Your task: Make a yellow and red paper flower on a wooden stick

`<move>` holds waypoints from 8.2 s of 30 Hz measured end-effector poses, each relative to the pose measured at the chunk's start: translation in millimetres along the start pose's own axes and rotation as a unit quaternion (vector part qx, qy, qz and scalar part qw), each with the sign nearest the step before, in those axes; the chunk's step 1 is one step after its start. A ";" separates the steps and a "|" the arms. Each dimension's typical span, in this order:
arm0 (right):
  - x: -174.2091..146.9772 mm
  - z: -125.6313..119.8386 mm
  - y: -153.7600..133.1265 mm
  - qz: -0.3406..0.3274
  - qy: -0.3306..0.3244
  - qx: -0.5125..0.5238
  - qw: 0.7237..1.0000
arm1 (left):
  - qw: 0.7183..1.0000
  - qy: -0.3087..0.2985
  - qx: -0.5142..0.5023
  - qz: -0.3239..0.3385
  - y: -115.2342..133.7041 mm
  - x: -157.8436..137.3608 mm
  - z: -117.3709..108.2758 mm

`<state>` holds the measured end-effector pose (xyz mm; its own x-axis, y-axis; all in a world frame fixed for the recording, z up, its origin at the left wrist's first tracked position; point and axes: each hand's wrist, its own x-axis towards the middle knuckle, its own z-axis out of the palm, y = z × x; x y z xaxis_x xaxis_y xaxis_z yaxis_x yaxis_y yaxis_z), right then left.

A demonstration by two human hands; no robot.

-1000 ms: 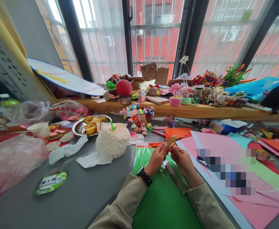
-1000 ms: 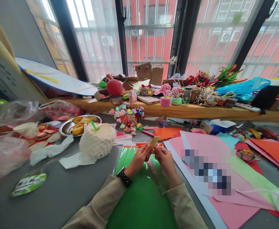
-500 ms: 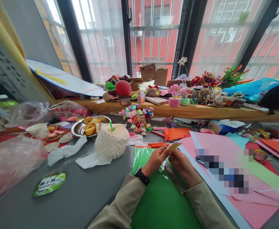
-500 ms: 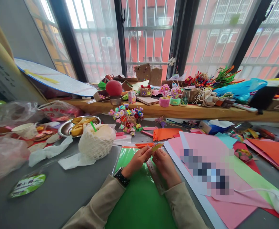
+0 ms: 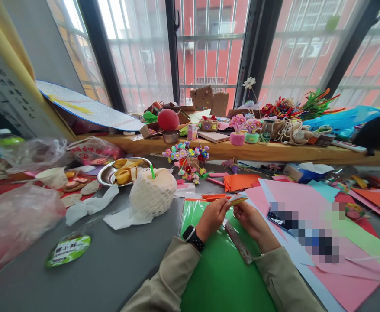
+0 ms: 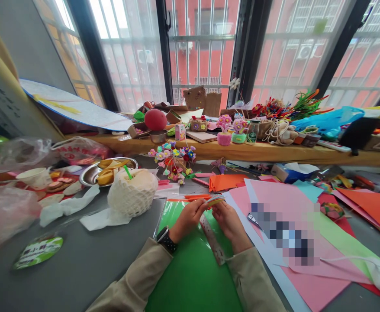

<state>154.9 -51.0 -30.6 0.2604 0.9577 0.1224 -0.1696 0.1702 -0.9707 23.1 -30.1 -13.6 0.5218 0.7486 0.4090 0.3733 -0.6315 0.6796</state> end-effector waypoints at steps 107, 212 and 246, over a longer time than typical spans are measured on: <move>-2.9 -4.0 -35.0 0.176 -0.275 0.008 0.945 | 0.850 -0.084 -0.489 -0.177 6.5 2.5 -10.8; 0.1 -3.3 -42.9 -0.287 -0.161 -0.594 0.734 | 0.869 -0.024 0.462 0.175 1.0 -2.8 -5.1; 21.5 8.6 -53.5 -0.427 -0.333 -0.749 0.381 | 0.902 -0.032 0.414 0.119 -3.1 2.6 -3.6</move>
<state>161.4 -37.5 25.8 -0.7710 0.6334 0.0666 0.5704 0.6402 0.5145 20.5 -25.5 -12.4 0.6965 0.5751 0.4291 0.6756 -0.7271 -0.1220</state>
